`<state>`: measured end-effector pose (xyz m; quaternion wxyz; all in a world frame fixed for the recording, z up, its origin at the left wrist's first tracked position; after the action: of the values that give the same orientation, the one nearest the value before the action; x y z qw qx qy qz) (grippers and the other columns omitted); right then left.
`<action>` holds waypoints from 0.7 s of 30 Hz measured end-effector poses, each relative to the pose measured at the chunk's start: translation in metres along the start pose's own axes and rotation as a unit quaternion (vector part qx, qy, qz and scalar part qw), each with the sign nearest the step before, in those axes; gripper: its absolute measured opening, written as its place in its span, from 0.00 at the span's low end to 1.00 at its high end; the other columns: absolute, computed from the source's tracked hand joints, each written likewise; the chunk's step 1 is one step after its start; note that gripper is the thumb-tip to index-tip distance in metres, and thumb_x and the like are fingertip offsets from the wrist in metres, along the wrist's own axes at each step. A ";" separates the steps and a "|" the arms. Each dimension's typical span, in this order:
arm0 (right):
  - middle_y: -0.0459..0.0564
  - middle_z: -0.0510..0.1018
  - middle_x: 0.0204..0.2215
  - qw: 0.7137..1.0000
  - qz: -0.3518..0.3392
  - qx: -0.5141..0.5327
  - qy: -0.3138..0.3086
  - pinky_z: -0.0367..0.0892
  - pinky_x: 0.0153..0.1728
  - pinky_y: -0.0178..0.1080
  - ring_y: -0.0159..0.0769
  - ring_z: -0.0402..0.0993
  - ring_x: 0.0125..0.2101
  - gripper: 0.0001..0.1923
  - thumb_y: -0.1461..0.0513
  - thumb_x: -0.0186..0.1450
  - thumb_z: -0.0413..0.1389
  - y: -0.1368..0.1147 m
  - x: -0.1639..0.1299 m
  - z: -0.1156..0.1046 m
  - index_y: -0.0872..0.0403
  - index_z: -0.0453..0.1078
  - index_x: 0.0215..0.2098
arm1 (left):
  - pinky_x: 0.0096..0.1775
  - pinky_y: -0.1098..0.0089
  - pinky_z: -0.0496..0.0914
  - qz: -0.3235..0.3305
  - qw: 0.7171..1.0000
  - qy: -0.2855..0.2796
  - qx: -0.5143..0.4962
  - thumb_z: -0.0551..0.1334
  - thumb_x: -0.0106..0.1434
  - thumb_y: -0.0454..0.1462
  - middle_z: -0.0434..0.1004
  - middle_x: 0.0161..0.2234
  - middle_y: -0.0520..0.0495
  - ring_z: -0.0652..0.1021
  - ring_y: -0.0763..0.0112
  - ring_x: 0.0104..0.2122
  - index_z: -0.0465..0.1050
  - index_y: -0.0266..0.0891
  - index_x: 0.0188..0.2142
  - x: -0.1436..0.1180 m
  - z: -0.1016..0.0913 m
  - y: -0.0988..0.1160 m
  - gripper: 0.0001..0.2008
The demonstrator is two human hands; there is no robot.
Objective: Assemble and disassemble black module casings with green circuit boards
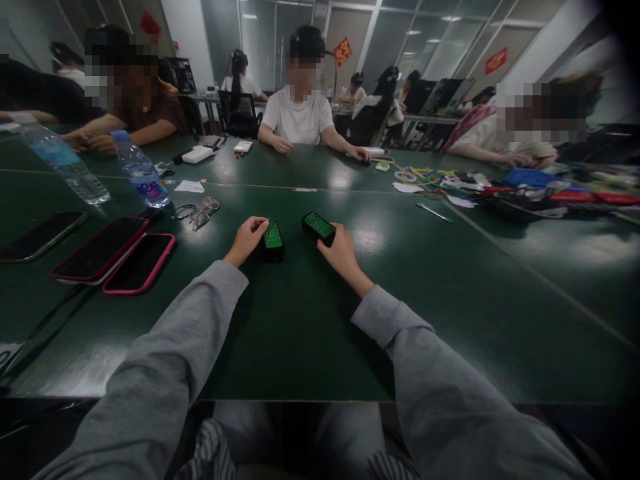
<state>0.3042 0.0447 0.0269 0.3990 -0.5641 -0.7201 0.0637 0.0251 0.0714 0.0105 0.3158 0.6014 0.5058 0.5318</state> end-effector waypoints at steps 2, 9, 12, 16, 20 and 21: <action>0.65 0.73 0.50 0.999 -0.033 0.009 -0.013 0.68 0.51 0.54 0.52 0.71 0.49 0.28 0.59 0.60 0.56 -0.007 -0.002 0.001 0.61 0.61 0.57 | 0.50 0.59 0.71 0.003 1.000 0.011 0.006 0.62 0.62 0.46 0.80 0.44 0.41 0.79 0.62 0.45 0.75 0.37 0.43 0.002 -0.001 -0.002 0.16; 0.65 0.71 0.53 0.997 -0.070 0.021 -0.038 0.67 0.53 0.54 0.52 0.71 0.53 0.28 0.56 0.63 0.54 -0.015 -0.005 0.007 0.59 0.60 0.58 | 0.50 0.60 0.71 -0.002 1.000 0.017 0.012 0.62 0.62 0.46 0.80 0.44 0.42 0.79 0.63 0.45 0.75 0.38 0.43 0.003 -0.001 -0.005 0.16; 0.64 0.74 0.49 0.998 -0.031 0.042 -0.039 0.68 0.52 0.54 0.51 0.72 0.50 0.27 0.55 0.61 0.56 -0.007 -0.002 0.008 0.59 0.62 0.55 | 0.51 0.59 0.71 -0.004 1.000 0.014 0.010 0.62 0.62 0.47 0.80 0.44 0.42 0.79 0.62 0.45 0.75 0.38 0.43 0.002 -0.002 -0.003 0.16; 0.61 0.76 0.46 0.994 0.036 0.091 -0.040 0.69 0.49 0.52 0.49 0.74 0.46 0.27 0.53 0.58 0.58 0.005 0.003 0.008 0.57 0.65 0.52 | 0.51 0.59 0.71 -0.007 1.000 0.009 0.002 0.62 0.62 0.46 0.80 0.44 0.42 0.78 0.63 0.46 0.74 0.38 0.43 0.000 -0.001 -0.001 0.16; 0.61 0.76 0.47 0.994 0.070 0.081 -0.014 0.69 0.47 0.51 0.49 0.74 0.46 0.28 0.53 0.59 0.57 0.014 0.004 0.001 0.58 0.63 0.54 | 0.52 0.60 0.71 -0.010 1.000 0.007 -0.001 0.62 0.62 0.46 0.80 0.44 0.42 0.78 0.63 0.46 0.74 0.38 0.43 -0.001 -0.001 0.001 0.16; 0.62 0.76 0.47 0.995 0.075 0.060 0.000 0.69 0.47 0.51 0.50 0.74 0.46 0.28 0.55 0.59 0.57 0.016 0.004 -0.002 0.59 0.62 0.55 | 0.52 0.59 0.71 -0.009 1.000 0.005 -0.001 0.62 0.62 0.47 0.80 0.44 0.42 0.78 0.63 0.46 0.74 0.38 0.44 -0.001 -0.001 0.001 0.17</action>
<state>0.3177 0.0536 0.0218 0.4262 -0.5917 -0.6706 0.1363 0.0248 0.0699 0.0111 0.3187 0.5934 0.5123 0.5327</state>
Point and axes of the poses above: each hand's wrist, its own x-axis towards the middle knuckle, its own z-axis out of the palm, y = z × x, the point moved 6 cm from there along x, towards the middle knuckle
